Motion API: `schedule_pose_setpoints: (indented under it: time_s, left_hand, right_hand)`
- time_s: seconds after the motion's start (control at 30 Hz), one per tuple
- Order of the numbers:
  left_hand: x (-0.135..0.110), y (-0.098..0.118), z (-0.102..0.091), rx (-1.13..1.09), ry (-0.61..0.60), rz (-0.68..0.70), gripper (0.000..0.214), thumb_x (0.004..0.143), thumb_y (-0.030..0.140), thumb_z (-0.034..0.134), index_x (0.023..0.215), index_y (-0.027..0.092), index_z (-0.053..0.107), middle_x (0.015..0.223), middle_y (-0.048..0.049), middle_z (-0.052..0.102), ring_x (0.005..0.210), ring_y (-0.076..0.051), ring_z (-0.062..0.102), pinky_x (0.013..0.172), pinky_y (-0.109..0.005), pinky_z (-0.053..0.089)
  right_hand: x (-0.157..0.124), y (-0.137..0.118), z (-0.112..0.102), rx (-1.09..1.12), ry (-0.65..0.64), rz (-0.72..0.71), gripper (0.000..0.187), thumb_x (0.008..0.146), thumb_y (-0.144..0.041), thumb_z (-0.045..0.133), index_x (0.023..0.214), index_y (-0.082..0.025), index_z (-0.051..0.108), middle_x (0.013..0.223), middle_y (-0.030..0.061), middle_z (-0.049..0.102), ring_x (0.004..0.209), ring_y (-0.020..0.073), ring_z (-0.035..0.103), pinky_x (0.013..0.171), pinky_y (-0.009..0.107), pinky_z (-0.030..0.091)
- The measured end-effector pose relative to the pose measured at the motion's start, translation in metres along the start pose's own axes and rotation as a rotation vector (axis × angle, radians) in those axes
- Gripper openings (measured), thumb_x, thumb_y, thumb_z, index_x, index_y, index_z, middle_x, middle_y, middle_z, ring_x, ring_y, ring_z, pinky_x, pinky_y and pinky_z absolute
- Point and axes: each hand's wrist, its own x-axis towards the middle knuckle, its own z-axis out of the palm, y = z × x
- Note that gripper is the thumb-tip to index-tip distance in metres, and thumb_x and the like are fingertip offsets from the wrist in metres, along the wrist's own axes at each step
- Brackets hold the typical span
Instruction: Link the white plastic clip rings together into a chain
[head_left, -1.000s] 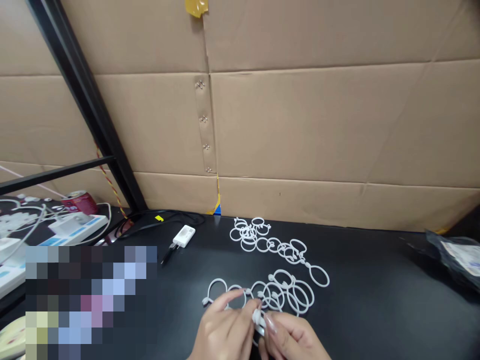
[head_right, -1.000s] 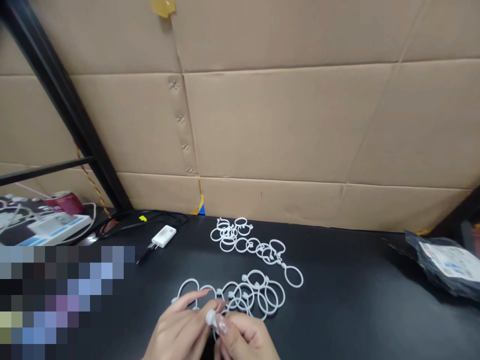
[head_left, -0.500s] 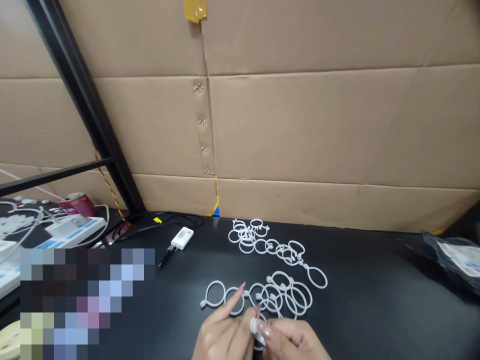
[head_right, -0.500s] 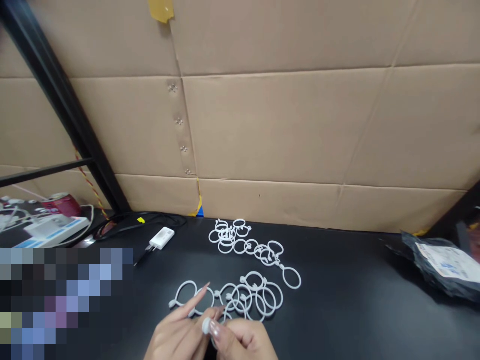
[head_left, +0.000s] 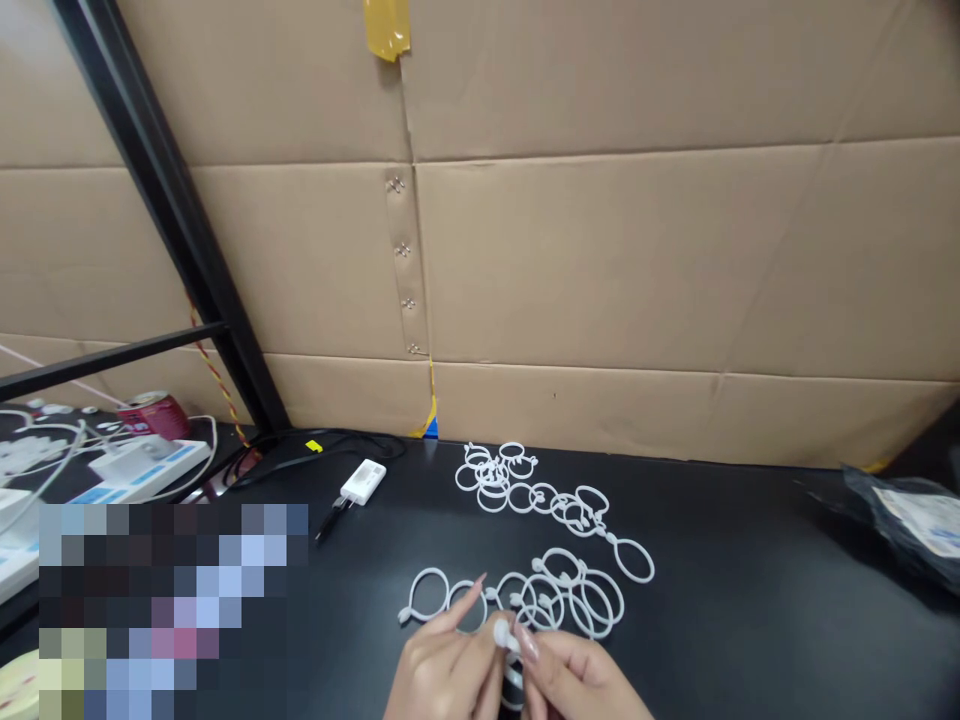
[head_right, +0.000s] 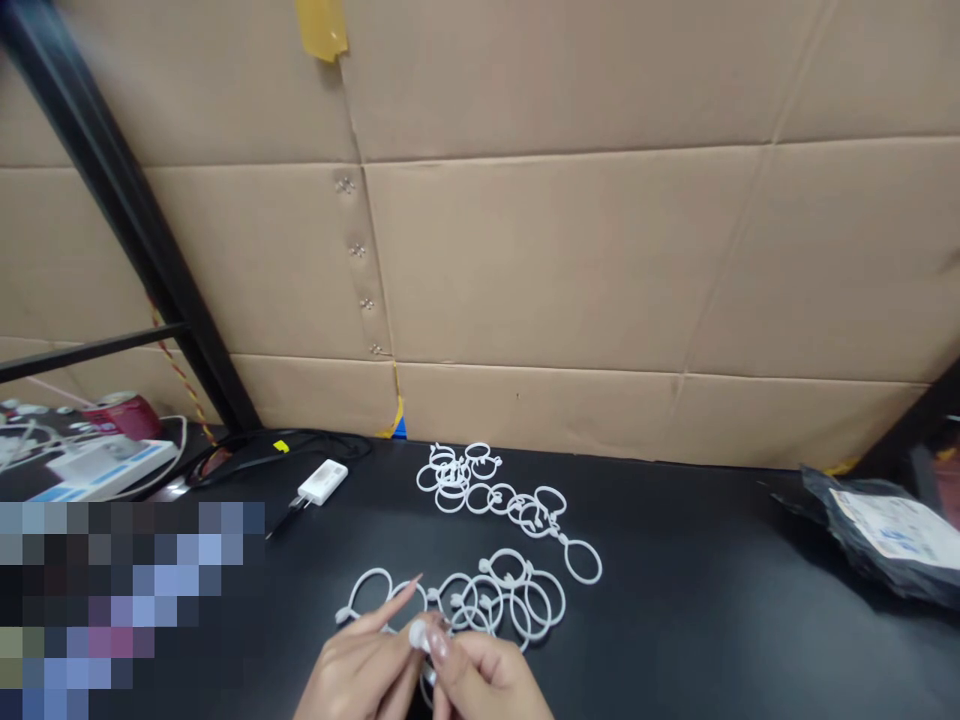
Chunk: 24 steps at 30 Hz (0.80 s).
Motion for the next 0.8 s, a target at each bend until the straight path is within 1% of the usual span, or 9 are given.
schedule_pose_setpoints:
  time_s: [0.1, 0.17, 0.27, 0.33, 0.4, 0.5, 0.57, 0.67, 0.8]
  left_hand:
    - [0.000, -0.002, -0.001, -0.035, -0.001, -0.012, 0.023, 0.083, 0.000, 0.045, 0.088, 0.010, 0.065, 0.049, -0.0002, 0.065, 0.034, -0.010, 0.061, 0.083, -0.038, 0.057]
    - [-0.001, -0.002, -0.002, -0.050, 0.003, -0.013, 0.024, 0.081, -0.001, 0.047, 0.095, 0.008, 0.065, 0.053, -0.0016, 0.067, 0.037, -0.011, 0.063, 0.084, -0.039, 0.056]
    - [-0.001, -0.004, -0.005, -0.070, -0.017, -0.040, 0.025, 0.085, 0.002, 0.047, 0.100, 0.007, 0.065, 0.056, -0.0024, 0.069, 0.040, -0.012, 0.065, 0.086, -0.040, 0.055]
    - [0.001, -0.005, -0.008, -0.090, -0.029, -0.067, 0.025, 0.089, 0.006, 0.045, 0.102, 0.009, 0.066, 0.057, -0.0018, 0.069, 0.043, -0.013, 0.067, 0.086, -0.039, 0.055]
    - [0.003, -0.005, -0.010, -0.106, -0.025, -0.092, 0.025, 0.091, 0.009, 0.045, 0.103, 0.011, 0.067, 0.060, -0.0021, 0.071, 0.050, -0.014, 0.071, 0.085, -0.036, 0.055]
    - [0.005, -0.002, -0.011, -0.096, -0.021, -0.113, 0.025, 0.093, 0.012, 0.045, 0.105, 0.014, 0.067, 0.071, -0.0043, 0.075, 0.061, -0.016, 0.074, 0.083, -0.031, 0.056]
    - [0.004, 0.000, -0.009, -0.090, -0.003, -0.089, 0.028, 0.091, 0.009, 0.045, 0.111, 0.012, 0.065, 0.065, -0.0035, 0.073, 0.052, -0.014, 0.072, 0.083, -0.032, 0.057]
    - [0.000, 0.001, -0.004, -0.080, 0.011, -0.038, 0.035, 0.088, 0.002, 0.044, 0.120, 0.005, 0.058, 0.050, 0.0006, 0.065, 0.034, -0.009, 0.059, 0.085, -0.037, 0.057]
    - [-0.005, 0.000, 0.000, -0.057, -0.018, -0.014, 0.036, 0.085, 0.000, 0.044, 0.117, 0.004, 0.058, 0.052, 0.0001, 0.067, 0.034, -0.008, 0.058, 0.085, -0.036, 0.057]
  right_hand:
    - [0.003, 0.004, -0.001, 0.111, -0.005, -0.014, 0.059, 0.067, -0.074, 0.056, 0.048, -0.019, 0.045, 0.043, -0.0051, 0.039, 0.042, 0.0073, 0.029, 0.046, 0.024, 0.019]
    - [0.003, 0.006, -0.001, 0.200, -0.014, -0.025, 0.057, 0.068, -0.071, 0.060, 0.050, -0.018, 0.048, 0.042, -0.0050, 0.042, 0.040, 0.0066, 0.028, 0.044, 0.024, 0.017]
    - [0.001, 0.005, 0.003, 0.371, -0.031, -0.034, 0.051, 0.069, -0.064, 0.065, 0.055, -0.016, 0.054, 0.043, -0.0058, 0.043, 0.039, 0.0056, 0.029, 0.044, 0.022, 0.017]
    - [0.000, 0.003, 0.006, 0.474, -0.041, -0.029, 0.046, 0.069, -0.060, 0.069, 0.060, -0.016, 0.057, 0.044, -0.0070, 0.043, 0.040, 0.0049, 0.031, 0.045, 0.020, 0.019]
    - [0.001, 0.003, 0.008, 0.509, -0.048, -0.052, 0.045, 0.069, -0.058, 0.071, 0.061, -0.016, 0.056, 0.048, -0.0057, 0.046, 0.042, 0.0051, 0.036, 0.047, 0.020, 0.024]
    - [0.004, 0.005, 0.010, 0.465, -0.071, -0.108, 0.050, 0.069, -0.061, 0.069, 0.055, -0.016, 0.051, 0.050, -0.0030, 0.049, 0.045, 0.0060, 0.040, 0.049, 0.021, 0.027]
    - [0.004, 0.006, 0.010, 0.461, -0.081, -0.111, 0.053, 0.070, -0.062, 0.067, 0.051, -0.017, 0.046, 0.045, -0.0053, 0.044, 0.040, 0.0050, 0.034, 0.046, 0.021, 0.025]
    - [0.002, 0.006, 0.009, 0.509, -0.079, -0.091, 0.053, 0.072, -0.059, 0.067, 0.048, -0.019, 0.040, 0.039, -0.0090, 0.035, 0.036, 0.0036, 0.026, 0.042, 0.022, 0.018]
    - [0.001, 0.004, 0.010, 0.530, -0.076, -0.097, 0.056, 0.071, -0.057, 0.068, 0.044, -0.020, 0.037, 0.036, -0.0097, 0.031, 0.034, 0.0031, 0.025, 0.040, 0.022, 0.015]
